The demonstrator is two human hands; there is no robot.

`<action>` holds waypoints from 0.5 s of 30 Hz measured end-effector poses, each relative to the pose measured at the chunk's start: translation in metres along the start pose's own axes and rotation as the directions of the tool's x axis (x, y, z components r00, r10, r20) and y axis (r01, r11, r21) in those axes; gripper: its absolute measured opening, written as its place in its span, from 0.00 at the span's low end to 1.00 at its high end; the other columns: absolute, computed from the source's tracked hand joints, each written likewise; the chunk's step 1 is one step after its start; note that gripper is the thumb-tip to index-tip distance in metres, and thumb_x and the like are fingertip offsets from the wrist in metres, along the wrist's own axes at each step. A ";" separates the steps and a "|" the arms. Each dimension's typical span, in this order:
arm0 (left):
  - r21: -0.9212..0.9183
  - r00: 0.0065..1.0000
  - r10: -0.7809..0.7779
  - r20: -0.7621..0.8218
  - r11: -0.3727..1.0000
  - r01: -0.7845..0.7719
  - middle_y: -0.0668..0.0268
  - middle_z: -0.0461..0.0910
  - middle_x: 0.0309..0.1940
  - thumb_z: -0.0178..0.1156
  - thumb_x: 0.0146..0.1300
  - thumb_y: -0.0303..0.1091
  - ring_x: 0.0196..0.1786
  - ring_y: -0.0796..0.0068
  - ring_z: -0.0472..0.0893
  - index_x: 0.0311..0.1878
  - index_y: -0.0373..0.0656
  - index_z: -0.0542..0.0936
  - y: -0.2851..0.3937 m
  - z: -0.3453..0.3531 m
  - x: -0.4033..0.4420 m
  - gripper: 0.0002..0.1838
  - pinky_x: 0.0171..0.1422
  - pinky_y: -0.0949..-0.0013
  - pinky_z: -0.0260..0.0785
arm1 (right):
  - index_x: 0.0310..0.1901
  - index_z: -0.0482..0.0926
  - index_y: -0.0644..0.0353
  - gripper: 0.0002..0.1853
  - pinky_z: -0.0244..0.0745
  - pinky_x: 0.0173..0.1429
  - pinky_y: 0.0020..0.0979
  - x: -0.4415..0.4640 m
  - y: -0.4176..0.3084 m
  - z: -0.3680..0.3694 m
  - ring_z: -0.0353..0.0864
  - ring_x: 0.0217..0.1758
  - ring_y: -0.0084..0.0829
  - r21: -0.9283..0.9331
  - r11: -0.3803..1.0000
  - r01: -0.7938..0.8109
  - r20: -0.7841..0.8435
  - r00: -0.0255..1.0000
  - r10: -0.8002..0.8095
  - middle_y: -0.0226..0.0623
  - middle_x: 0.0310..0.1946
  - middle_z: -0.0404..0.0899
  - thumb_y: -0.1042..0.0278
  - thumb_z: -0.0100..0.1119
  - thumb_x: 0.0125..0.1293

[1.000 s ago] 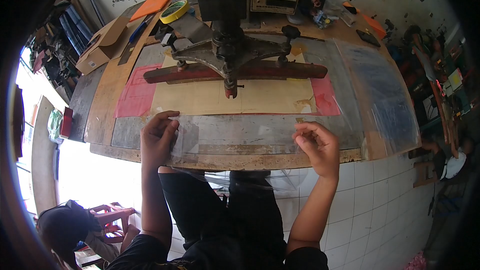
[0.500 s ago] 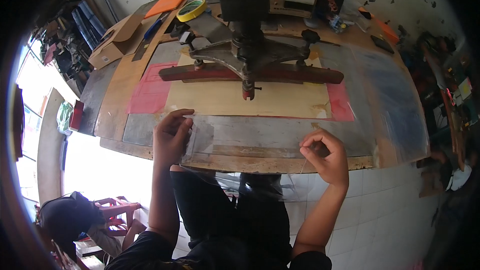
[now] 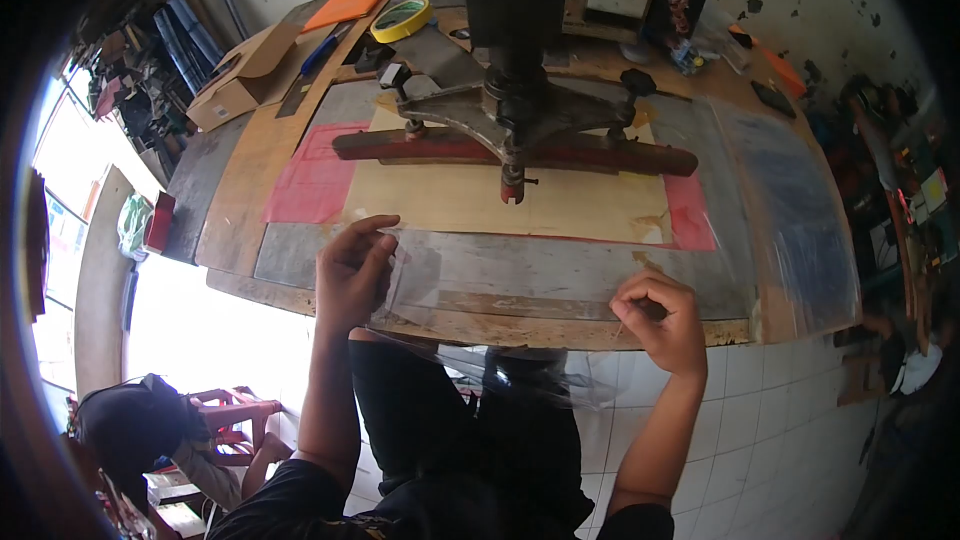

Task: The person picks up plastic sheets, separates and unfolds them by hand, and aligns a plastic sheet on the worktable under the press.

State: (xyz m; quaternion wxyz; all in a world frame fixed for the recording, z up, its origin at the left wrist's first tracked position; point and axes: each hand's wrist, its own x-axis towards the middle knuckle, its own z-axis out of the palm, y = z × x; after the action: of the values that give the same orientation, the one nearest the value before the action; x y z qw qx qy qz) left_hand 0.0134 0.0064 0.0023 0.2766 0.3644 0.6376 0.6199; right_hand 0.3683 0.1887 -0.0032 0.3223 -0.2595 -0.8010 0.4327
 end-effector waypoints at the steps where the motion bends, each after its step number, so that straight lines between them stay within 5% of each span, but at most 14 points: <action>1: -0.002 1.000 0.003 -0.003 1.000 -0.003 0.74 0.85 0.30 0.67 0.78 0.28 0.27 0.92 0.73 0.63 0.36 0.86 -0.002 -0.002 0.001 0.14 0.30 0.79 0.62 | 0.36 0.86 0.67 0.07 0.77 0.46 0.28 0.000 -0.002 -0.003 0.85 0.40 0.26 0.027 0.999 -0.032 0.015 0.999 0.032 0.36 0.36 0.88 0.72 0.72 0.68; 6: 0.092 0.997 0.063 0.053 0.993 -0.068 0.70 0.89 0.34 0.67 0.77 0.28 0.33 0.87 0.81 0.64 0.36 0.86 0.010 -0.003 -0.008 0.16 0.39 0.80 0.71 | 0.41 0.90 0.70 0.07 0.83 0.53 0.29 0.000 -0.026 -0.032 0.90 0.44 0.26 0.088 0.963 -0.256 0.081 0.965 0.249 0.40 0.39 0.93 0.75 0.67 0.74; 15: -0.048 0.977 0.185 0.108 0.982 -0.181 0.60 0.92 0.38 0.66 0.78 0.25 0.38 0.77 0.89 0.65 0.32 0.83 0.070 -0.003 -0.024 0.16 0.45 0.72 0.80 | 0.39 0.91 0.72 0.07 0.83 0.50 0.28 0.013 -0.105 -0.076 0.90 0.40 0.25 -0.052 0.978 -0.203 0.052 0.977 0.206 0.40 0.36 0.93 0.75 0.70 0.72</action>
State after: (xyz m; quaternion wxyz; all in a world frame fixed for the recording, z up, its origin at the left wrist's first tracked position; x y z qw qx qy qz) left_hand 0.0333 -0.0172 0.0702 0.2605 0.4505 0.5731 0.6331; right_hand 0.4017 0.1867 0.1228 0.2469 -0.3356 -0.7887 0.4520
